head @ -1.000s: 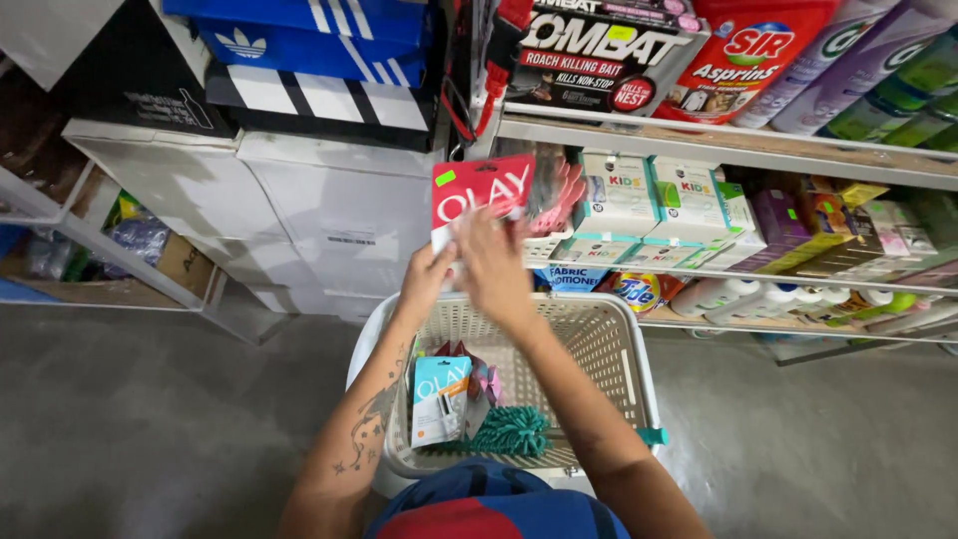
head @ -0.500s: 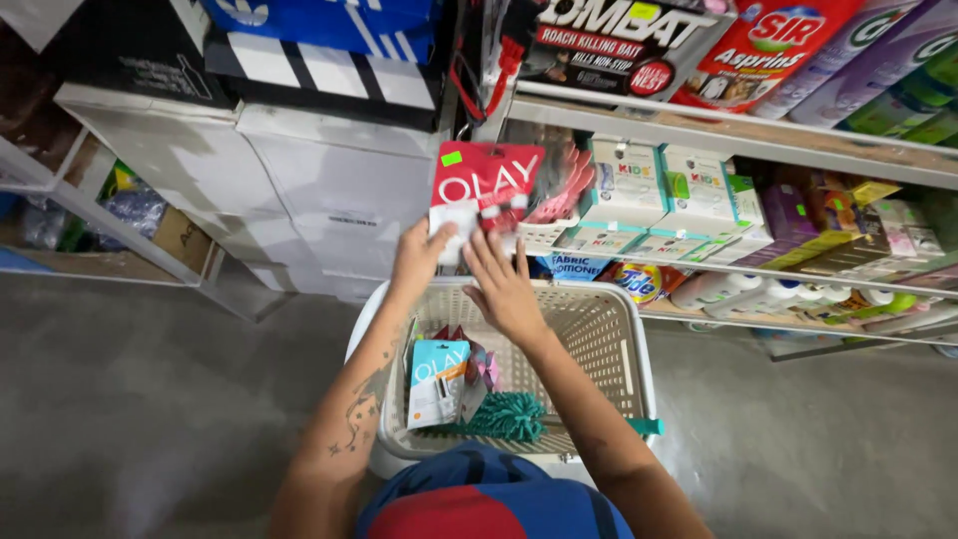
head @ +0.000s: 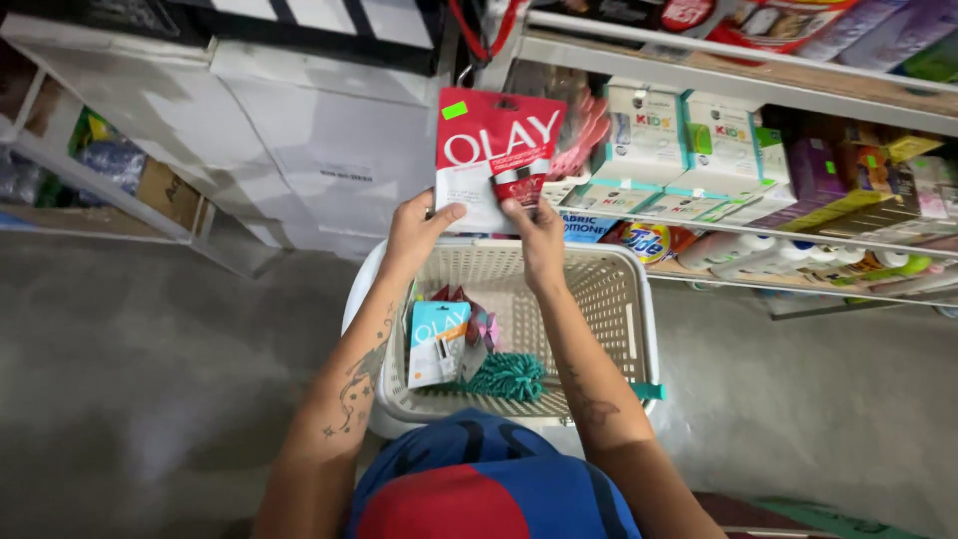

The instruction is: Picking various products from grocery store shelves and placing them into a shopping basket.

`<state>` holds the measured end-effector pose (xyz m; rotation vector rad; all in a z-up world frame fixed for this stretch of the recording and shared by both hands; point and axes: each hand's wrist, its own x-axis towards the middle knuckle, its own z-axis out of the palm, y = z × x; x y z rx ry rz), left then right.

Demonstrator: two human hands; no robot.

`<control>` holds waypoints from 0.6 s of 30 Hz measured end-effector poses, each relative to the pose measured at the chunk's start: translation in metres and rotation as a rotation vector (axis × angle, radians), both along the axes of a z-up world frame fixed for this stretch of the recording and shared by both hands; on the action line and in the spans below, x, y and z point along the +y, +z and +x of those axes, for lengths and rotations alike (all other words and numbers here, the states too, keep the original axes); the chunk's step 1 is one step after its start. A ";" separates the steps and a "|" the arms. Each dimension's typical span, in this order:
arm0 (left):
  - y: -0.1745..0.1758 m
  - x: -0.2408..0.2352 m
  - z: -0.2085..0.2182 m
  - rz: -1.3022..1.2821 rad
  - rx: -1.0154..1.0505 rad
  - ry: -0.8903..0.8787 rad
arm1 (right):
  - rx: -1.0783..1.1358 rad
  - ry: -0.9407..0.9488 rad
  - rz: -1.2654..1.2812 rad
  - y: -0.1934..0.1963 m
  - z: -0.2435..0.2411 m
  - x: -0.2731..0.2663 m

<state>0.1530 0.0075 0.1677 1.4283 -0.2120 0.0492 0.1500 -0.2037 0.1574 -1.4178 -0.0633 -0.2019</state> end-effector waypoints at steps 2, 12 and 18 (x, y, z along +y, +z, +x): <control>-0.002 0.003 -0.003 0.004 0.064 0.015 | 0.064 0.038 0.038 -0.014 -0.006 -0.004; -0.026 0.009 -0.002 -0.117 0.082 -0.110 | 0.143 0.173 0.074 -0.011 -0.011 -0.010; -0.029 0.015 0.004 -0.072 0.139 -0.116 | 0.136 0.112 -0.033 -0.032 -0.013 -0.024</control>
